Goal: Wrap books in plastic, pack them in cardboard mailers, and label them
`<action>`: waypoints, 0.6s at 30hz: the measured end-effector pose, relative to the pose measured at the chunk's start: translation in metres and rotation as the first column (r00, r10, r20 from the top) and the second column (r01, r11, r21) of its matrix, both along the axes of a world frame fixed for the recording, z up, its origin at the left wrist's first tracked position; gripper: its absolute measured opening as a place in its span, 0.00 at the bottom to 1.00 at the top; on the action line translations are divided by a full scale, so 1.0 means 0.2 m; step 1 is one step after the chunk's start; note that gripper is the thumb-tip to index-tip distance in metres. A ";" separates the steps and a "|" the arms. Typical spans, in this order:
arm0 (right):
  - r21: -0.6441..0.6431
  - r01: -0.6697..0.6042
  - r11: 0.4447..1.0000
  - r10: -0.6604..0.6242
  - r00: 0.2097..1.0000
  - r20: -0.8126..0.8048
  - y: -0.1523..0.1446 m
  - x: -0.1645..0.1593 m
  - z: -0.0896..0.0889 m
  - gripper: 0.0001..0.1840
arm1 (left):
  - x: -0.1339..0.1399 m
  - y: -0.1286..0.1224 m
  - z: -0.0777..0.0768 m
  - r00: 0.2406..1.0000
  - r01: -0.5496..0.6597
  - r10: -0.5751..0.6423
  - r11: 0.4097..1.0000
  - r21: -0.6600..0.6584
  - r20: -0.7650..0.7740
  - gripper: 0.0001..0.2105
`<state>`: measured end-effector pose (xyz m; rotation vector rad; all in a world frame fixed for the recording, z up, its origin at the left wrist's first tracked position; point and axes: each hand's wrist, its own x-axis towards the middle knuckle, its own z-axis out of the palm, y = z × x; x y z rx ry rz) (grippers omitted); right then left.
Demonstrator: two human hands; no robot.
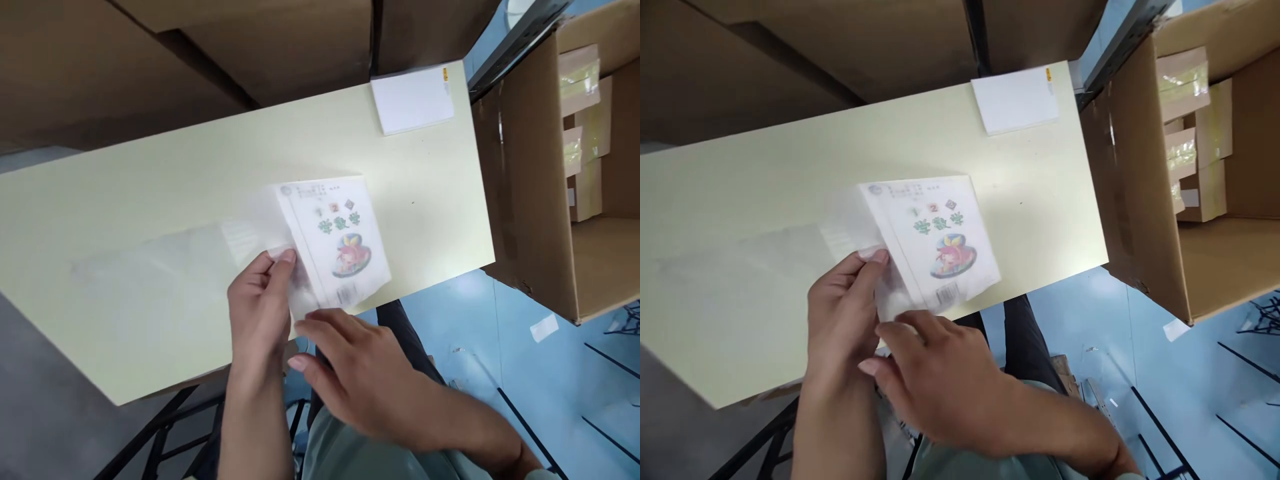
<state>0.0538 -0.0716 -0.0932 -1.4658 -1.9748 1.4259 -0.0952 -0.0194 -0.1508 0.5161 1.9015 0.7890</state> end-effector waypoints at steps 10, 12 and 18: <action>-0.168 0.184 0.969 -0.158 0.975 0.158 -0.03 0.10 -0.28 0.10 | -0.14 -0.07 -0.26 0.951 -0.045 0.040 0.999 0.010 0.307 0.23; -0.014 0.408 0.913 -0.393 0.887 0.243 0.00 0.15 -0.34 0.09 | -0.12 -0.08 -0.26 0.955 -0.054 0.042 0.998 0.035 0.293 0.21; 0.079 0.569 0.819 -0.559 0.758 0.337 0.11 0.21 -0.46 0.11 | -0.09 -0.10 -0.18 0.973 0.085 -0.100 0.993 0.079 0.208 0.10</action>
